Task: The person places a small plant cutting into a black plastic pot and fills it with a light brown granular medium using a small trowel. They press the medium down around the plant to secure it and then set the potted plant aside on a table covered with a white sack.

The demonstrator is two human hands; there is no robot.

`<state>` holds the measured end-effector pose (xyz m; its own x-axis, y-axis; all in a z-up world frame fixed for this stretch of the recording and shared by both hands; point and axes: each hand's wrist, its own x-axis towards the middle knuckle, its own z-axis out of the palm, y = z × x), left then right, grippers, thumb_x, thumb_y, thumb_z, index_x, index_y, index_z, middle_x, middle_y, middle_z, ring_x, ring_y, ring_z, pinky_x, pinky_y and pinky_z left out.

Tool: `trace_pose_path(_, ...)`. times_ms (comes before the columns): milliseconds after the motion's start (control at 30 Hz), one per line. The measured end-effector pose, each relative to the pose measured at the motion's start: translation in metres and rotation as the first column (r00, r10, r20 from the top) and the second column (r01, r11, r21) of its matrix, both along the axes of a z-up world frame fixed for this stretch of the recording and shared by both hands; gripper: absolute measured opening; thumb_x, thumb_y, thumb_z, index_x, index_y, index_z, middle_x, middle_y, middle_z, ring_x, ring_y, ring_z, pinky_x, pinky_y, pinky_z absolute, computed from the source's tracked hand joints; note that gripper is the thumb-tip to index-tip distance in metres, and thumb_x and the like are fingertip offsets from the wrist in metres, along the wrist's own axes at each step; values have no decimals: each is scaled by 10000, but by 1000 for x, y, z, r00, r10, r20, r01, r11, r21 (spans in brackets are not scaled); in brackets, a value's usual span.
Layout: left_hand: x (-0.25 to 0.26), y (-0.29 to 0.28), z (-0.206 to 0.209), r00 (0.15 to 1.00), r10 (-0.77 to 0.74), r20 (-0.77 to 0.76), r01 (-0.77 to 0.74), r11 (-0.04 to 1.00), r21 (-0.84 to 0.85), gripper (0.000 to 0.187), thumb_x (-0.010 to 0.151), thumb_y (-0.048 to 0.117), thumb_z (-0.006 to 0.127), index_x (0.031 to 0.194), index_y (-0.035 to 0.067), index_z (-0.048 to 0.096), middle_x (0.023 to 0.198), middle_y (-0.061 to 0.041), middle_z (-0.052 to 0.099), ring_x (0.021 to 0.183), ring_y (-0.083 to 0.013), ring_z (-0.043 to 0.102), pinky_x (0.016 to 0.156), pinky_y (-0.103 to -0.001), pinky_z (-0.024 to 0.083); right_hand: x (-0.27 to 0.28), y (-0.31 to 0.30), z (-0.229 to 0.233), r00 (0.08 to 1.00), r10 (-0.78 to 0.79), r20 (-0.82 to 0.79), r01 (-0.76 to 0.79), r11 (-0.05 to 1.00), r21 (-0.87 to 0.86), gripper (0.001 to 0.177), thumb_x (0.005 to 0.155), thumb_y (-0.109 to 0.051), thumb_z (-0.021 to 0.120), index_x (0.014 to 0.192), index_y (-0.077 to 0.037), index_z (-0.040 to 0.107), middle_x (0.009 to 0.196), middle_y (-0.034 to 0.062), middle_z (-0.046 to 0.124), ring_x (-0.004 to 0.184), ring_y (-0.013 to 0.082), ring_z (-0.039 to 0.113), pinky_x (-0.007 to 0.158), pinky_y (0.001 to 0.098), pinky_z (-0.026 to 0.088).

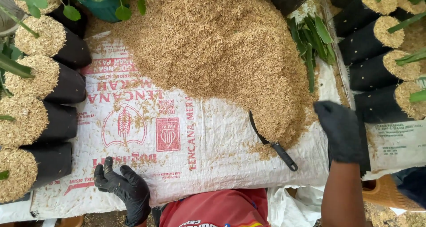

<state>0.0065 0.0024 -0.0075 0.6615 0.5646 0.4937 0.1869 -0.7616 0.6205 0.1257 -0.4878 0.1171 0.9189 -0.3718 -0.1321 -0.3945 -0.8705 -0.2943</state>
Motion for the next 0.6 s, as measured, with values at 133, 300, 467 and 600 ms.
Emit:
trace_pose_path(133,0,-1,2,999,-8,36,10,999,-39,405,982,60,475,1356,-94,505,1340,-296,345,1281,-452,306,1099,-610,284,73,-60,-64,982,64,179,-73,996,43,390,958,-322,536,1141,-44,738,1163,175,698,1068,405,613,953,508,423)
trace_pose_path(300,-1,3,2,999,-5,-40,6,1000,15,390,1013,86,457,1356,-97,489,1352,-301,359,1267,-472,335,1100,-596,235,114,-99,-126,980,-35,194,52,995,-81,280,895,-353,644,961,-130,801,880,103,746,878,369,682,764,436,517)
trace_pose_path(467,-3,4,-5,999,-9,-42,9,1000,16,393,998,61,475,1358,-95,493,1349,-296,360,1264,-488,335,1088,-618,247,124,-72,-92,993,-84,78,81,996,39,441,882,-431,660,1139,-86,754,1057,140,725,988,360,660,840,452,492)
trace_pose_path(600,-2,0,5,996,-2,-86,-2,999,-54,408,1023,117,449,1373,-91,482,1376,-295,317,1286,-462,299,1098,-609,243,156,-107,-117,997,-74,-7,73,990,-117,343,776,-349,656,1008,-141,802,938,107,754,900,341,690,781,389,521)
